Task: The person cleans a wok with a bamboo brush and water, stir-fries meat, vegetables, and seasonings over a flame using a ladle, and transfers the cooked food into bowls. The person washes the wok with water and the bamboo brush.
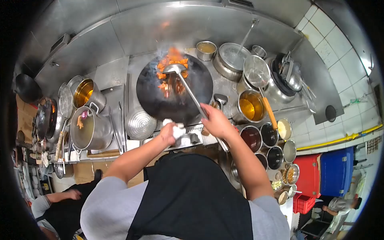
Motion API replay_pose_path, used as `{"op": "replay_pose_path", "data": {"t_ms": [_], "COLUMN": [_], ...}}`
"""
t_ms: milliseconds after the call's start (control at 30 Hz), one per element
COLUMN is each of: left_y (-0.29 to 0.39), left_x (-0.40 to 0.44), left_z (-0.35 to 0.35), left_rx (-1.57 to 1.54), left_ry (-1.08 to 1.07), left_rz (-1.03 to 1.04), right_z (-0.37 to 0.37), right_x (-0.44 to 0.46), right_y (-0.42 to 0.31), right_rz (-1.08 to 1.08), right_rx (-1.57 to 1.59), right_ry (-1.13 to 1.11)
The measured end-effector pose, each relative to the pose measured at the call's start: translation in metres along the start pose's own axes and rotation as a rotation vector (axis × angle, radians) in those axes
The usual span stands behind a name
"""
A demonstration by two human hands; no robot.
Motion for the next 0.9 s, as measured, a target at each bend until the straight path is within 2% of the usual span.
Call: {"op": "replay_pose_path", "data": {"t_ms": [67, 133, 167, 233, 300, 333, 367, 433, 467, 567, 600, 667, 700, 767, 800, 833, 900], "left_y": [0.005, 0.014, 0.031, 0.048, 0.051, 0.052, 0.055, 0.063, 0.066, 0.042, 0.029, -0.006, -0.013, 0.0, 0.004, 0.015, 0.043], "left_x": [-0.021, -0.031, -0.04, -0.05, -0.098, -0.088, -0.09, -0.032, -0.026, 0.02, 0.018, 0.004, 0.002, -0.022, -0.035, -0.033, -0.059], "left_z": [0.011, 0.03, 0.048, 0.063, 0.089, 0.087, 0.092, 0.079, 0.079, 0.045, 0.03, 0.011, 0.007, 0.025, 0.031, 0.039, 0.066], "left_rx": [0.001, -0.012, -0.039, 0.0, 0.12, 0.161, 0.126, 0.074, 0.079, 0.043, 0.138, 0.027, -0.056, 0.001, 0.058, 0.009, 0.003], "left_ry": [-0.037, -0.153, -0.053, -0.033, 0.137, 0.057, 0.069, -0.094, 0.045, 0.035, 0.075, 0.002, -0.023, -0.037, -0.043, -0.09, 0.055], "left_rz": [-0.001, -0.161, -0.103, -0.086, -0.024, -0.054, -0.039, -0.1, -0.01, 0.171, 0.217, 0.038, -0.055, -0.031, -0.016, -0.091, 0.017], "right_z": [-0.012, -0.023, -0.028, -0.042, -0.06, -0.063, -0.061, -0.048, -0.037, 0.01, 0.019, 0.026, 0.02, -0.004, -0.008, -0.01, -0.025], "right_x": [-0.031, -0.061, -0.075, -0.099, -0.116, -0.115, -0.108, -0.077, -0.058, -0.006, -0.002, -0.006, -0.018, -0.05, -0.065, -0.081, -0.102], "right_y": [0.001, 0.003, 0.009, 0.008, -0.002, -0.006, -0.005, -0.01, -0.011, 0.032, 0.04, 0.04, 0.035, 0.005, 0.012, 0.019, 0.015], "right_rz": [0.115, 0.232, 0.279, 0.288, 0.307, 0.276, 0.278, 0.29, 0.245, 0.106, 0.103, 0.013, 0.009, 0.036, 0.168, 0.304, 0.26], "right_rx": [0.165, 0.322, 0.436, 0.434, 0.414, 0.398, 0.4, 0.229, 0.156, -0.011, -0.012, 0.183, 0.15, 0.193, 0.36, 0.531, 0.502], "right_ry": [-0.048, -0.1, -0.125, -0.183, -0.228, -0.26, -0.291, -0.287, -0.239, -0.121, -0.118, 0.02, 0.03, 0.004, -0.049, -0.104, -0.2]}}
Point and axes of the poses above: each hand's wrist, its own x-axis towards the middle knuckle, its own z-axis out of the palm, y = z × x, the point moved 7 cm from there along x, towards the middle knuckle, and after that the axes turned 5 degrees about -z, right-handed, at the moved point
